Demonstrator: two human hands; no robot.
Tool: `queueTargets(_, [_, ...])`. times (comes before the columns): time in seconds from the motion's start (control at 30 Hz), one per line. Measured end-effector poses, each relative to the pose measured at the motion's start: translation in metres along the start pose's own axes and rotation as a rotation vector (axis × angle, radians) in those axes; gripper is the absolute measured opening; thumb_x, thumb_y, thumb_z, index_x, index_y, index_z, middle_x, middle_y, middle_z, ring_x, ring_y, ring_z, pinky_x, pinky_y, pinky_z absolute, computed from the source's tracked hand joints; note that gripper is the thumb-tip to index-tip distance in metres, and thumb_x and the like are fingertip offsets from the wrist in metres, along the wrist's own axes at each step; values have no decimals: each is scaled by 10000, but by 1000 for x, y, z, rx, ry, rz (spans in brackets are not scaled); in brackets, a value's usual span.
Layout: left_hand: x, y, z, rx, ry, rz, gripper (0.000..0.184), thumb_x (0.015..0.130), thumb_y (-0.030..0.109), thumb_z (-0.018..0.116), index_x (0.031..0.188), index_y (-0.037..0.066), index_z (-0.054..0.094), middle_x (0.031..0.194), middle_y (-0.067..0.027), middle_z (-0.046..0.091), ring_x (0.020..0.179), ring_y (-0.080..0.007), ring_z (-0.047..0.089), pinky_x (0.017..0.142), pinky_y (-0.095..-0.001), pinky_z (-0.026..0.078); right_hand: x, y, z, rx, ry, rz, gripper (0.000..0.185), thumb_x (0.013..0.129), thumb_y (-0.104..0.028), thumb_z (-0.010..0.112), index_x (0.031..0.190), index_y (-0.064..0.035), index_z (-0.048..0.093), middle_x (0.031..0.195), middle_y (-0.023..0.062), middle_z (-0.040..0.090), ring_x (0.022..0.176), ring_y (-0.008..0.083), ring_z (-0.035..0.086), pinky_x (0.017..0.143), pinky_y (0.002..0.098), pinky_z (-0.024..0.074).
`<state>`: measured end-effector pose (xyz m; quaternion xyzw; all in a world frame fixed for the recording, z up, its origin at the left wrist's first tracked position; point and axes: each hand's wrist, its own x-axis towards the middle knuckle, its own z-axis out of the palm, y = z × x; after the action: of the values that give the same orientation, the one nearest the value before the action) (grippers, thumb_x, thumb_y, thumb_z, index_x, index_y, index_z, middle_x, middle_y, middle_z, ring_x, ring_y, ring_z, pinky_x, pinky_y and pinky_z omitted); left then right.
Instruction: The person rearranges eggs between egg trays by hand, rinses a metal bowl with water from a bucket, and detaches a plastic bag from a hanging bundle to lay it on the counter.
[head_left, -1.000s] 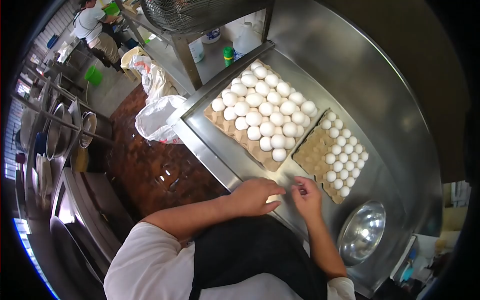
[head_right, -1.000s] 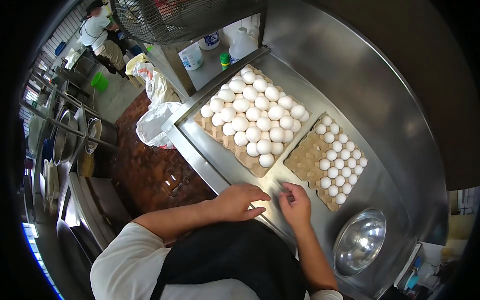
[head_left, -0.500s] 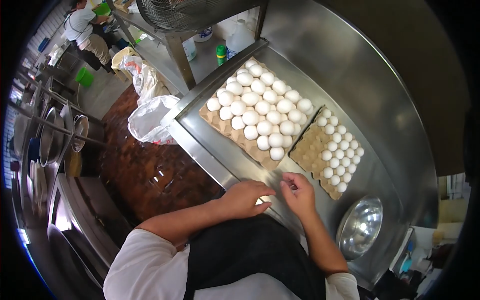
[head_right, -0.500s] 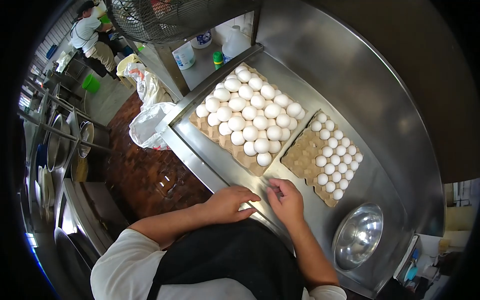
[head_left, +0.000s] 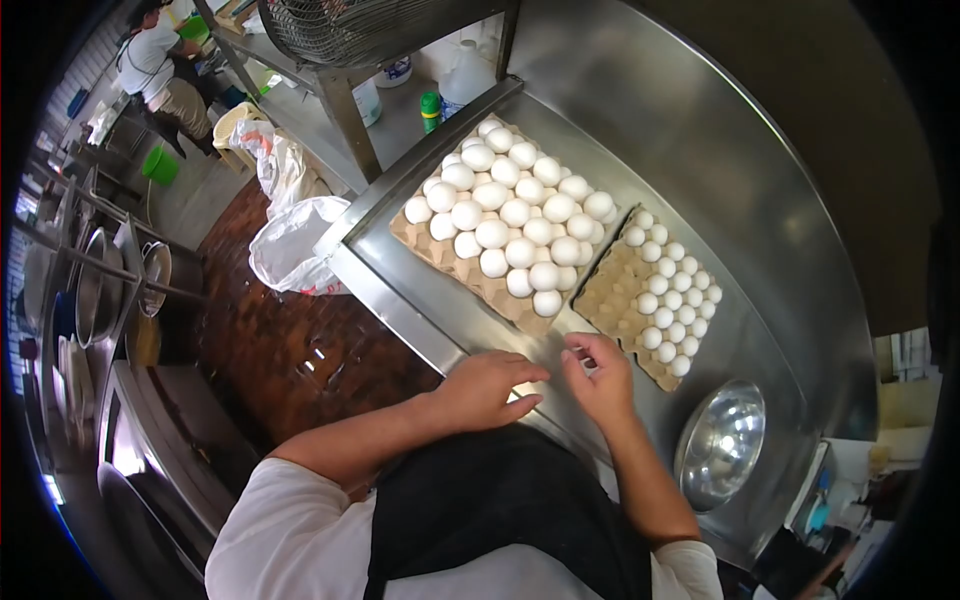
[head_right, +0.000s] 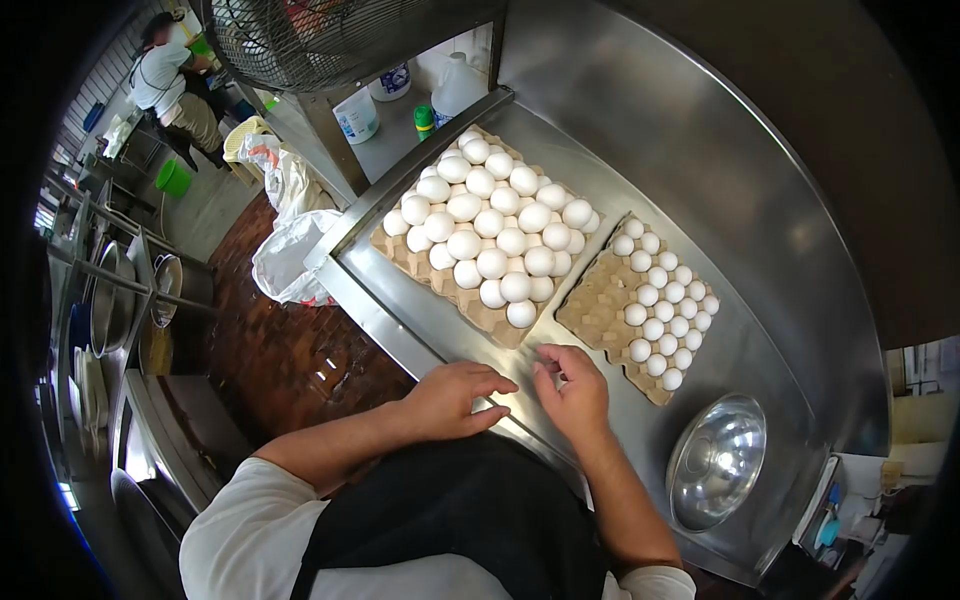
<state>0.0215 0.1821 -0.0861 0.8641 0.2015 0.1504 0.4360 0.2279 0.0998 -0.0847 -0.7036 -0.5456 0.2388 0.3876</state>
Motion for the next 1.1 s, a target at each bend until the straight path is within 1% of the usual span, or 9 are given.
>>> queueTargets(0.13, [-2, -3, 6, -8, 28, 26, 303, 884, 256, 697, 1147, 107, 671, 1021, -106, 694, 955, -321, 661, 856, -430, 532, 11, -11, -3, -19, 49, -79, 231, 837, -81, 718, 1064, -48, 701, 949, 98, 689, 809, 203, 681, 707, 314, 535])
queueTargets(0.23, [-3, -3, 4, -10, 37, 25, 303, 883, 250, 698, 1147, 103, 669, 1022, -106, 694, 956, -321, 660, 858, -428, 533, 16, -22, -3, -45, 22, -75, 230, 835, -82, 717, 1062, -49, 702, 967, 102, 696, 864, 236, 686, 743, 327, 543])
queueTargets(0.43, [-2, -6, -1, -3, 47, 1, 299, 880, 247, 703, 1135, 95, 666, 1027, -114, 693, 973, -321, 656, 870, -426, 531, 37, -40, 5, -241, 60, -353, 299, 795, -99, 726, 1092, -74, 710, 1130, 122, 689, 1010, 311, 661, 875, 397, 534])
queueTargets(0.63, [-2, -11, -2, 19, 32, -17, 297, 878, 250, 703, 1124, 87, 668, 1042, -118, 694, 991, -329, 653, 889, -430, 527, 63, -50, 21, -322, 33, -476, 357, 787, -104, 716, 1141, -65, 692, 1231, 136, 658, 1103, 325, 638, 913, 423, 521])
queueTargets(0.73, [-2, -13, -4, 10, 30, -31, 300, 877, 252, 701, 1126, 86, 667, 1047, -117, 694, 998, -330, 653, 894, -431, 525, 71, -54, 26, -378, 14, -504, 390, 790, -113, 711, 1175, -58, 678, 1276, 148, 633, 1151, 330, 619, 922, 422, 517])
queueTargets(0.93, [-1, -18, -6, 0, 34, -54, 310, 883, 266, 695, 1141, 98, 662, 1056, -115, 693, 1013, -327, 652, 900, -430, 525, 79, -51, 30, -418, -9, -477, 420, 793, -136, 713, 1204, -65, 667, 1319, 142, 613, 1169, 325, 611, 935, 429, 511])
queueTargets(1.0, [-1, -18, -8, -5, 24, -75, 312, 885, 271, 693, 1146, 104, 659, 1059, -114, 692, 1016, -327, 651, 901, -430, 526, 81, -51, 27, -359, 3, -445, 397, 789, -136, 720, 1178, -66, 679, 1295, 139, 629, 1152, 325, 621, 939, 425, 514])
queueTargets(1.1, [0, -19, -8, 3, 43, -51, 311, 889, 275, 689, 1149, 108, 656, 1061, -114, 691, 1018, -329, 651, 899, -432, 527, 81, -47, 20, -296, 46, -425, 344, 797, -131, 727, 1133, -64, 696, 1245, 141, 657, 1122, 327, 638, 946, 417, 519])
